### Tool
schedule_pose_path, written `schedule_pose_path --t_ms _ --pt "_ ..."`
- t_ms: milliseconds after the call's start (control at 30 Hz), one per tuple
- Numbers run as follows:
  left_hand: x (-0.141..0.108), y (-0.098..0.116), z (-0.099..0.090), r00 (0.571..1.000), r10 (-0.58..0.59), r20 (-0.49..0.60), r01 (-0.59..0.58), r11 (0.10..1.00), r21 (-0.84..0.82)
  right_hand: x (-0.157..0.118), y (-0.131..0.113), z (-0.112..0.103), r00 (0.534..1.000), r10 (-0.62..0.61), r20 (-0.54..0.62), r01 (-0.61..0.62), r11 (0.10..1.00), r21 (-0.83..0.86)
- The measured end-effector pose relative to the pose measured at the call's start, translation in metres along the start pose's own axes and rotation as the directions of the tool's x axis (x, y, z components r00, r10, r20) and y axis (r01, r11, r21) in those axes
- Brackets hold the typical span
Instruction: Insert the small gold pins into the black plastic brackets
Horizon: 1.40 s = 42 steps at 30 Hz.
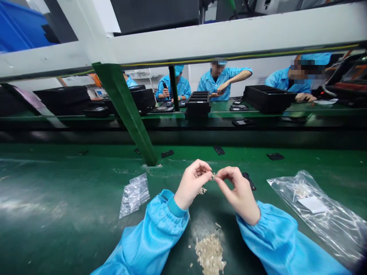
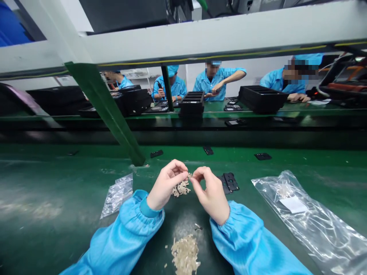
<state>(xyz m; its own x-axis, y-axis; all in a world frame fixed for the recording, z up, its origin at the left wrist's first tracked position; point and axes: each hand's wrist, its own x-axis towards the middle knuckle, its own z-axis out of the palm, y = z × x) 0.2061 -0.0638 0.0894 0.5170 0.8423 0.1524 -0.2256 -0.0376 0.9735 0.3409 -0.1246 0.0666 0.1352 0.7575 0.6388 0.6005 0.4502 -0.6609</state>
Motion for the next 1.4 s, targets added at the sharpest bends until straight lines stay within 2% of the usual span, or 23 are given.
schedule_pose_path --t_ms 133,300,567,700,1000,1267,1400 --pt "-0.004 -0.002 0.002 1.000 -0.027 0.012 0.027 1.000 -0.006 -0.001 -0.002 -0.001 0.997 -0.075 0.014 0.076 0.993 -0.095" --pt "-0.006 -0.006 0.005 0.999 0.019 -0.046 -0.020 1.000 -0.021 0.000 -0.008 -0.002 0.992 -0.123 0.000 0.121 0.978 -0.169" --pt "-0.009 -0.010 0.006 0.998 0.029 -0.050 -0.025 0.996 0.086 -0.003 -0.011 -0.002 0.982 -0.171 0.082 0.188 0.936 -0.298" --pt "-0.009 -0.010 0.006 0.998 0.024 -0.055 -0.016 0.990 0.141 -0.005 -0.010 0.000 0.980 -0.185 0.078 0.201 0.915 -0.350" --pt "-0.011 -0.012 0.010 0.991 0.126 -0.049 -0.104 0.943 0.317 -0.004 -0.010 0.001 0.992 -0.117 0.044 0.125 0.949 -0.289" --pt "-0.011 -0.011 0.008 0.984 0.168 -0.056 -0.139 0.928 0.345 -0.005 -0.010 0.000 0.995 -0.077 0.059 0.088 0.968 -0.236" --pt "-0.013 -0.008 0.009 0.966 0.258 -0.027 -0.212 0.843 0.495 -0.005 -0.011 0.000 0.993 -0.102 0.063 0.115 0.955 -0.273"
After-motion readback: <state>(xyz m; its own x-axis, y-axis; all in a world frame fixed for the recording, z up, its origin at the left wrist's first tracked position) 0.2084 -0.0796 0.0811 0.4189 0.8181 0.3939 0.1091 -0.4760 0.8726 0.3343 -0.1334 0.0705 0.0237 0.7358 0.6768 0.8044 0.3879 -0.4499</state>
